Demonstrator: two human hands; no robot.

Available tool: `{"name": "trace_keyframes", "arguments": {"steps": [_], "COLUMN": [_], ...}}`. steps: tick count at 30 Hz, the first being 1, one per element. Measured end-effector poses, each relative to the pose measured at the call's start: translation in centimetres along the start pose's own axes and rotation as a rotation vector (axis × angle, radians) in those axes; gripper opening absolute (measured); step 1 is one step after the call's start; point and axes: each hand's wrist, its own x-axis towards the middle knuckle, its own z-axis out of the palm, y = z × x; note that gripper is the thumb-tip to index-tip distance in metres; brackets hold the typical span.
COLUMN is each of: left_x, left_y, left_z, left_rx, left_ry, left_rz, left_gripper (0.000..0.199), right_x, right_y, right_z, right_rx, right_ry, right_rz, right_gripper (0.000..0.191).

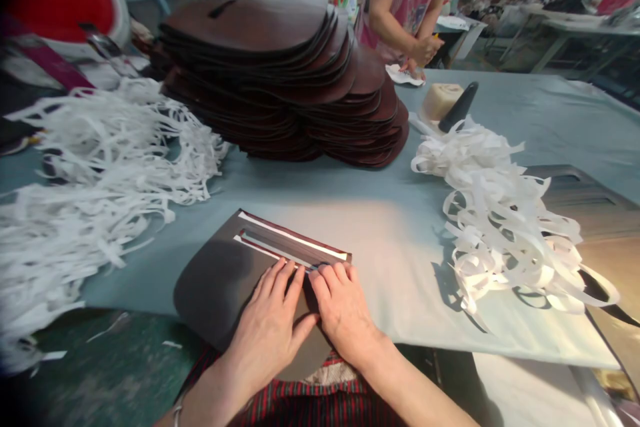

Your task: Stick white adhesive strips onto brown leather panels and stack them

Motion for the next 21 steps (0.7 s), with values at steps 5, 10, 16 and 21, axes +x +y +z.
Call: {"name": "trace_keyframes", "arguments": {"steps": [5, 10, 16, 21], "left_x": [-0.5, -0.6, -0.4, 0.4], "left_y": [-2.6, -5.7, -8.7, -12.4], "left_z": [-2.1, -5.7, -7.0, -7.2], "left_rx": [-0.166, -0.318, -0.216, -0.175], "left_ry": [-0.12, -0.226, -0.143, -0.12], "left_rz": [0.055, 0.092, -0.016, -0.058], "left_gripper": [0.061, 0.068, 0.051, 0.044], "right_x": [-0.6, 0.7, 3.9, 2.3], "right_y": [-2.3, -1.1, 3.1, 2.7], "right_z": [-0.9, -2.8, -0.1, 1.9], "right_rx": [0.124, 0.325, 0.038, -0.116], "right_ry": [-0.005, -0.069, 0.077, 0.131], "right_rz": [0.04, -0.074, -0.232, -0.338], "right_gripper": [0.025, 0.019, 0.035, 0.04]}}
